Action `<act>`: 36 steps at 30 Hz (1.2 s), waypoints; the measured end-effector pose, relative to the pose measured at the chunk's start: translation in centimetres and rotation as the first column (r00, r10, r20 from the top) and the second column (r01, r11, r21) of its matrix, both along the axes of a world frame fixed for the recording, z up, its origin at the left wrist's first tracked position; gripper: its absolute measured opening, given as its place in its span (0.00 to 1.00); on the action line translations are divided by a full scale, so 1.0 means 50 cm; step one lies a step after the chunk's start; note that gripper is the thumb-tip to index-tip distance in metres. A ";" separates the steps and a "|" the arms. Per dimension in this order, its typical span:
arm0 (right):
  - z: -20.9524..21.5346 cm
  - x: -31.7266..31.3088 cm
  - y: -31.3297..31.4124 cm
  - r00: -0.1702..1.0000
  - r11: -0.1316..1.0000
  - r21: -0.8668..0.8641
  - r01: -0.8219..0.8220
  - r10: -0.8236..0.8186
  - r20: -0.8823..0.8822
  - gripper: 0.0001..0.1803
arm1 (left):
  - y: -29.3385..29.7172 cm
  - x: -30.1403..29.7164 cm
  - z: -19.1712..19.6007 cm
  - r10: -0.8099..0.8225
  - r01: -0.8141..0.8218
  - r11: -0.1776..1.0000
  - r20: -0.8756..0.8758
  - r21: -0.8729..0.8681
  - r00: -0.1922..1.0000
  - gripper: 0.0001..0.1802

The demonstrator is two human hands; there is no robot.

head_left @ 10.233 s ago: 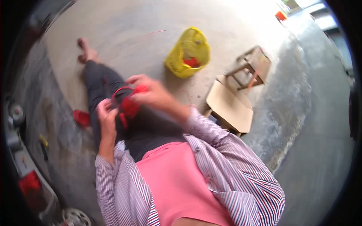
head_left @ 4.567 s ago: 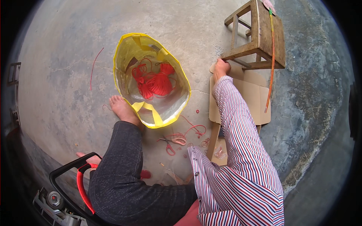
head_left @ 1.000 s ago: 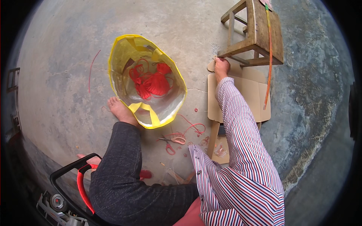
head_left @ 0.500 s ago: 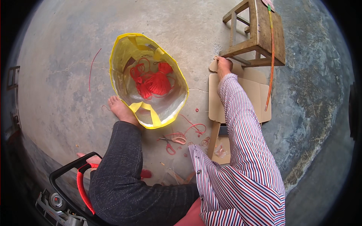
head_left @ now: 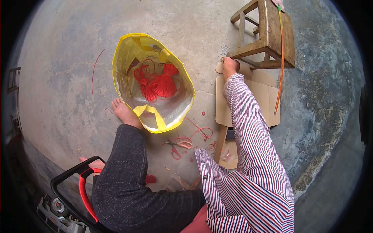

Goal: Wrapping red yarn or string around a wire frame to construct a fly swatter.

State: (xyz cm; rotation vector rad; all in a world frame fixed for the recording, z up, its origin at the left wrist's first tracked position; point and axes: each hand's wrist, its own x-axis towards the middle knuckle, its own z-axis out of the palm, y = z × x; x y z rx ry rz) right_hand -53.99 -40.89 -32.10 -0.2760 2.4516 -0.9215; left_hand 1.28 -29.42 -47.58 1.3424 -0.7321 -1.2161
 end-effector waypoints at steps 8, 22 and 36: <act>0.033 0.053 -0.011 0.945 0.993 -0.119 0.027 0.013 0.328 0.07 | 0.006 0.041 0.001 0.012 -0.013 1.000 -0.038 -0.020 0.999 0.24; 0.100 0.053 0.043 0.442 0.589 0.322 -0.741 0.789 -0.426 0.07 | 0.000 0.024 0.002 -0.066 0.068 0.997 0.047 -0.028 0.997 0.26; 0.094 0.054 0.032 0.239 0.463 0.484 -0.743 0.858 -0.455 0.06 | 0.000 0.027 -0.035 -0.050 0.051 0.998 0.037 -0.029 0.998 0.24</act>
